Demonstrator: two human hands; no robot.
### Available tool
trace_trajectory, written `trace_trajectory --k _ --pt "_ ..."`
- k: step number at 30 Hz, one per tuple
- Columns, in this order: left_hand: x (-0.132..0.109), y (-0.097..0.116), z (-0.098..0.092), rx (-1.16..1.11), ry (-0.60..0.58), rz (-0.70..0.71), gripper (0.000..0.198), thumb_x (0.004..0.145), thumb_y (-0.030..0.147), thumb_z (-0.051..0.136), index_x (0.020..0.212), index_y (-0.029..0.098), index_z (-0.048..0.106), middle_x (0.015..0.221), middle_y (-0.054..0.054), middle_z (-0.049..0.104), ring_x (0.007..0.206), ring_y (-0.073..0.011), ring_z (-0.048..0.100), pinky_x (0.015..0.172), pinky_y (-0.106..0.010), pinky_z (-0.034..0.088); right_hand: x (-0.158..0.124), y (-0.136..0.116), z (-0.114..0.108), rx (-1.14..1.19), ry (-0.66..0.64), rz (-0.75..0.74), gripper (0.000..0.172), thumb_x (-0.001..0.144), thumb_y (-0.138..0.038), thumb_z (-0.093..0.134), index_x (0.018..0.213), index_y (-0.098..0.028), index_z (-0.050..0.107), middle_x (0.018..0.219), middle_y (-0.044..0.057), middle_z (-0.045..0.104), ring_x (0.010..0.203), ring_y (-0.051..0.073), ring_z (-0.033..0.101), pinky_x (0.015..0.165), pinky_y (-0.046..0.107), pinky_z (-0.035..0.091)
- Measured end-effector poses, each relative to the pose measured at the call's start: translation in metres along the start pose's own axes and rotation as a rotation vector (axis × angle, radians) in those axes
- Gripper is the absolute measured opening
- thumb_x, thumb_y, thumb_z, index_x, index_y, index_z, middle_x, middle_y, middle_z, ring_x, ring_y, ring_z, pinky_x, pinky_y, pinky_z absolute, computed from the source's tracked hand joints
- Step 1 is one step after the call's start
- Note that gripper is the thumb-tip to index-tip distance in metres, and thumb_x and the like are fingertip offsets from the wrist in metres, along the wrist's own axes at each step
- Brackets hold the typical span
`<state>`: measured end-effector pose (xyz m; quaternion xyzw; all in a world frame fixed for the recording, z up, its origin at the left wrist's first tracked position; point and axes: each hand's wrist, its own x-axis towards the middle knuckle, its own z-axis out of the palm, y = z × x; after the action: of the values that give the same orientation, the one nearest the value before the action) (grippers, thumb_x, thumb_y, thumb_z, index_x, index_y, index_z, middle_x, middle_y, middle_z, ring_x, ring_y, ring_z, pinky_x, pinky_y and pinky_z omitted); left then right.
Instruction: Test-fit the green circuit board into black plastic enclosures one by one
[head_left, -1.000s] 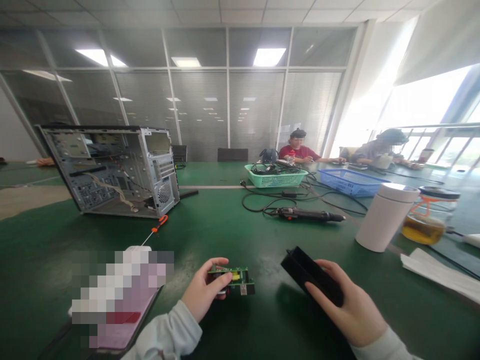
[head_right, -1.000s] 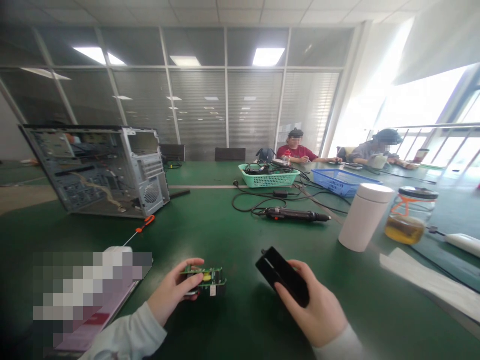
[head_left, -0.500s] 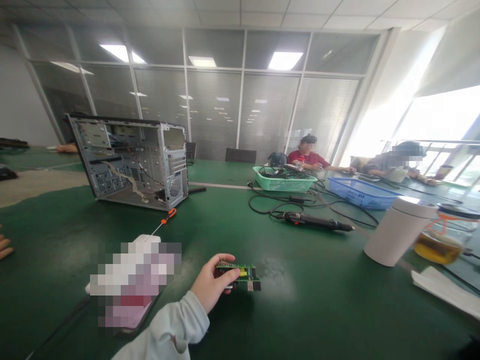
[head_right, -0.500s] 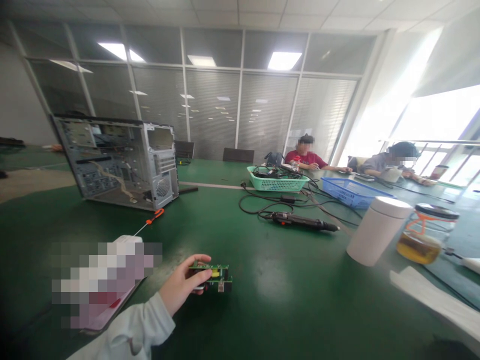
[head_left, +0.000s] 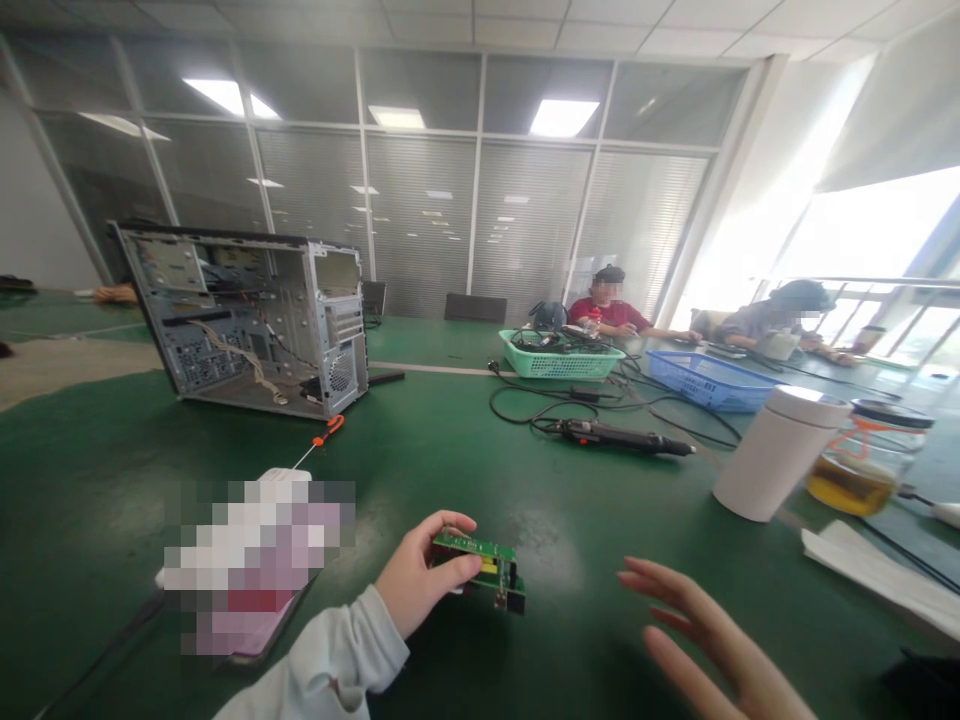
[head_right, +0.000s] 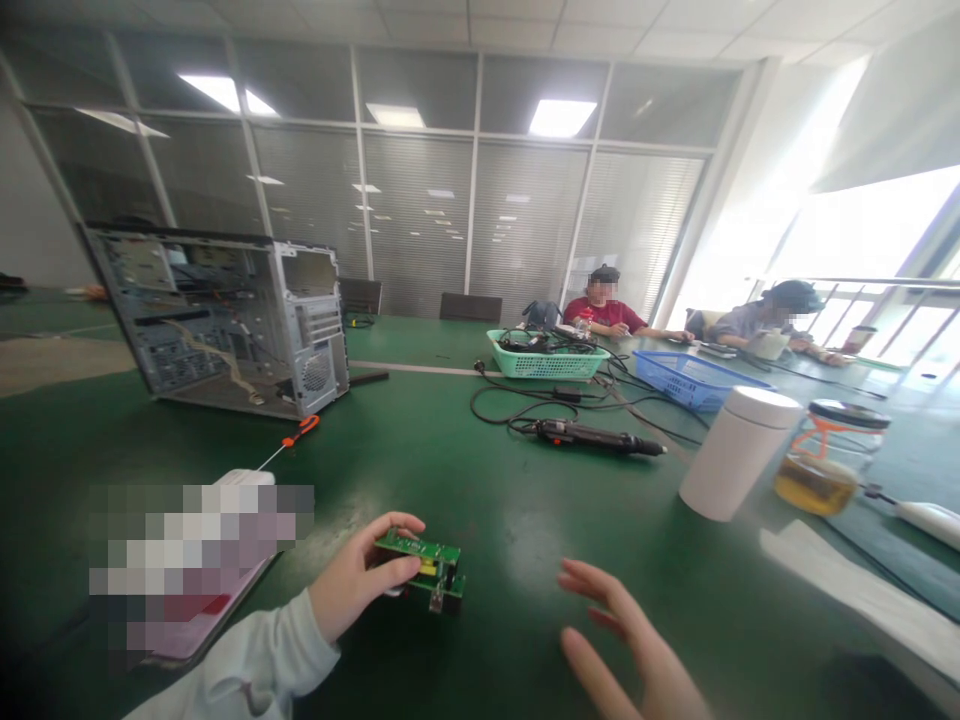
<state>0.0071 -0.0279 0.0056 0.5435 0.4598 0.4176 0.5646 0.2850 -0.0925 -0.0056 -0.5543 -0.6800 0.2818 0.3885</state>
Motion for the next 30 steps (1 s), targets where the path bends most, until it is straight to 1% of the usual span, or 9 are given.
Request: trace_trajectory --k 2,4,8,14,17,20,24,26,30 --pt "-0.002 0.001 0.002 0.011 -0.055 0.034 0.037 0.055 0.029 0.068 0.086 0.018 0.052 0.074 0.002 0.051 0.061 -0.0125 0.053 0.051 -0.024 0.043 0.018 -0.027 0.036 0.201 -0.153 -0.003 0.047 0.08 -0.047 0.046 0.118 -0.019 0.044 0.11 0.009 0.052 0.103 0.021 0.048 0.087 0.032 0.043" --pt "-0.004 0.002 0.004 0.035 -0.108 0.07 0.039 0.055 0.029 0.068 0.088 0.017 0.051 0.071 0.003 0.05 0.059 -0.0114 0.05 0.052 -0.024 0.042 0.037 -0.045 0.065 0.3 -0.249 0.003 0.051 0.077 -0.052 0.046 0.113 -0.015 0.047 0.103 0.011 0.054 0.094 0.022 0.051 0.081 0.034 0.045" --pt "-0.006 0.003 0.006 0.113 -0.126 0.083 0.035 0.057 0.027 0.066 0.086 0.016 0.051 0.068 0.003 0.05 0.061 -0.0114 0.049 0.056 -0.025 0.042 0.054 -0.052 0.095 0.286 -0.302 -0.022 0.049 0.077 -0.055 0.046 0.097 -0.012 0.057 0.087 0.01 0.059 0.082 0.023 0.054 0.075 0.036 0.044" --pt "-0.007 -0.003 0.007 0.032 -0.223 0.066 0.041 0.06 0.037 0.065 0.092 0.017 0.051 0.072 0.002 0.049 0.06 -0.0101 0.048 0.055 -0.024 0.04 0.046 -0.041 0.094 0.498 -0.269 0.03 0.048 0.072 -0.058 0.054 0.086 -0.012 0.058 0.08 0.008 0.06 0.077 0.02 0.056 0.067 0.028 0.046" --pt "-0.004 -0.004 0.006 -0.033 -0.238 0.035 0.045 0.062 0.044 0.062 0.095 0.017 0.05 0.072 0.001 0.052 0.064 -0.0121 0.051 0.054 -0.023 0.04 0.047 -0.036 0.096 0.652 -0.258 0.169 0.057 0.066 -0.064 0.057 0.086 -0.011 0.057 0.071 0.006 0.059 0.059 0.016 0.057 0.051 0.023 0.045" --pt "-0.001 -0.003 0.004 -0.048 -0.204 -0.002 0.051 0.059 0.051 0.061 0.096 0.017 0.051 0.077 -0.001 0.054 0.063 -0.0135 0.052 0.048 -0.022 0.038 0.05 -0.033 0.097 0.768 -0.304 0.303 0.063 0.063 -0.066 0.057 0.091 -0.01 0.052 0.065 0.005 0.058 0.045 0.012 0.054 0.037 0.017 0.038" --pt "0.003 -0.001 0.003 -0.047 -0.136 -0.037 0.056 0.055 0.055 0.062 0.093 0.015 0.053 0.078 -0.004 0.057 0.063 -0.0142 0.053 0.048 -0.023 0.039 0.051 -0.034 0.094 0.835 -0.304 0.365 0.065 0.057 -0.065 0.063 0.091 -0.013 0.047 0.069 0.003 0.057 0.049 0.014 0.057 0.038 0.015 0.039" --pt "0.003 -0.001 0.003 -0.047 -0.118 -0.033 0.057 0.055 0.056 0.062 0.092 0.014 0.055 0.076 -0.004 0.058 0.06 -0.0134 0.053 0.048 -0.023 0.039 0.05 -0.036 0.093 0.878 -0.35 0.396 0.064 0.058 -0.064 0.063 0.091 -0.013 0.044 0.068 0.003 0.057 0.048 0.015 0.058 0.038 0.016 0.04" --pt "0.0 -0.002 0.004 -0.032 -0.154 -0.017 0.054 0.056 0.057 0.062 0.088 0.013 0.058 0.068 -0.002 0.058 0.056 -0.0115 0.05 0.049 -0.023 0.038 0.048 -0.039 0.094 0.87 -0.407 0.363 0.061 0.058 -0.066 0.061 0.084 -0.013 0.043 0.064 0.002 0.054 0.049 0.014 0.055 0.039 0.02 0.043"
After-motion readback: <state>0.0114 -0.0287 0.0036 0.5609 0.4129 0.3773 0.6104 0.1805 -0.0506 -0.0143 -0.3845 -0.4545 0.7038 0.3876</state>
